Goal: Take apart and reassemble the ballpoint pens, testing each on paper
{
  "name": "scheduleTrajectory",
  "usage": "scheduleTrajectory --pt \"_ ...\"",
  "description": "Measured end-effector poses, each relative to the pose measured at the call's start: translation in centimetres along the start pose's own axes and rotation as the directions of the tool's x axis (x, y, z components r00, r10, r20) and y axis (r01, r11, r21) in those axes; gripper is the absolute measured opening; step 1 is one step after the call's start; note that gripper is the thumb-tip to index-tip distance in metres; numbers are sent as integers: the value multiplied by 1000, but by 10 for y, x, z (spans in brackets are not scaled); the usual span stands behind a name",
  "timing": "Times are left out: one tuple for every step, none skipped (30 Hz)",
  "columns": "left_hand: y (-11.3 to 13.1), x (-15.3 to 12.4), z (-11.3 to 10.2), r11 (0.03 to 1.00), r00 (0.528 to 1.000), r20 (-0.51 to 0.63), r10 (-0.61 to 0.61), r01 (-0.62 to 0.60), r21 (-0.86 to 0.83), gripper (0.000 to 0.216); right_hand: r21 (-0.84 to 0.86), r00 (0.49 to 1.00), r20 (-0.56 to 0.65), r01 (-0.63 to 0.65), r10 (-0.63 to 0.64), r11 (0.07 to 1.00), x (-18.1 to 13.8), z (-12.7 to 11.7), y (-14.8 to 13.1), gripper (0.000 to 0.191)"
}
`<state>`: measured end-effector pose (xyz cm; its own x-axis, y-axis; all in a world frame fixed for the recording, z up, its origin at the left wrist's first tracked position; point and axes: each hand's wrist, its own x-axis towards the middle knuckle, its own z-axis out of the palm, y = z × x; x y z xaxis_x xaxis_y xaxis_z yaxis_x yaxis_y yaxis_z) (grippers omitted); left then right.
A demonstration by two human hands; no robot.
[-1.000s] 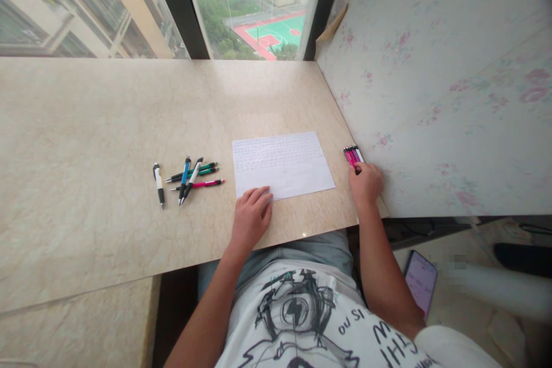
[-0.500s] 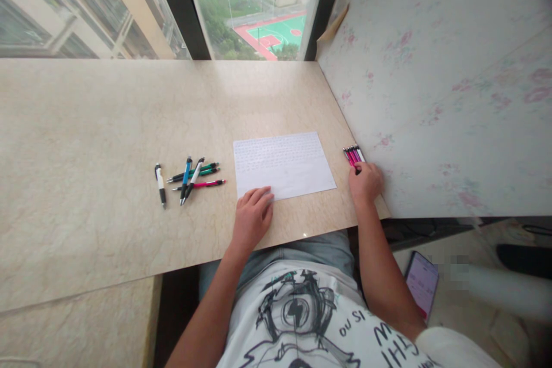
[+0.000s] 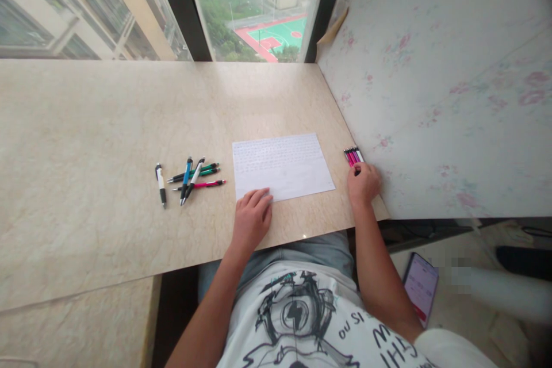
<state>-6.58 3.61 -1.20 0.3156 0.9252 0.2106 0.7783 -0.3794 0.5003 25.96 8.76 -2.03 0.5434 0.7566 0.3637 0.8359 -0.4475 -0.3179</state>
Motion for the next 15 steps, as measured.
scheduleTrajectory --pt "0 0 0 1000 1000 -3 3 -3 1 24 4 1000 0 0 0 1000 0 0 0 26" --pt "0 -1 0 1000 1000 -7 5 -5 0 25 8 1000 3 3 -3 1000 0 0 0 27" --pt "0 -1 0 1000 1000 -10 6 -6 0 25 13 1000 8 8 -9 1000 0 0 1 27" --pt "0 -1 0 1000 1000 -11 6 -6 -1 24 17 1000 12 13 -14 1000 0 1 1 26" --pt "0 -1 0 1000 1000 -11 5 -5 -1 24 20 1000 14 18 -19 1000 -1 1 1 26" --pt "0 -1 0 1000 1000 -11 5 -5 -2 24 20 1000 14 21 -21 1000 -1 2 2 26" --pt "0 -1 0 1000 1000 -11 4 -4 -3 24 18 1000 12 21 -21 1000 -2 2 2 25" --pt "0 -1 0 1000 1000 -10 3 -3 -5 24 13 1000 9 16 -16 1000 -2 3 2 25" --pt "0 -1 0 1000 1000 -10 3 -3 -6 24 7 1000 8 10 -10 1000 -2 3 2 25" --pt "-1 -1 0 1000 1000 -11 4 -4 -5 24 1 1000 11 5 -5 1000 -2 4 3 25" --pt "-1 -1 0 1000 1000 -9 5 -5 -3 24 -5 1000 14 0 1 1000 -2 5 3 25" --pt "-1 -1 1 1000 1000 -8 7 -7 -1 24 -11 1000 15 -4 4 1000 -1 5 3 25" --pt "-2 -1 1 1000 1000 -6 10 -10 2 24 -15 1000 16 -2 3 1000 0 6 3 25" --pt "-2 -1 1 1000 1000 -6 12 -12 5 24 -20 1000 12 1 0 1000 1 6 3 24" --pt "-2 -2 2 1000 1000 -8 14 -14 7 24 -25 1000 6 5 -5 1000 2 6 3 24"
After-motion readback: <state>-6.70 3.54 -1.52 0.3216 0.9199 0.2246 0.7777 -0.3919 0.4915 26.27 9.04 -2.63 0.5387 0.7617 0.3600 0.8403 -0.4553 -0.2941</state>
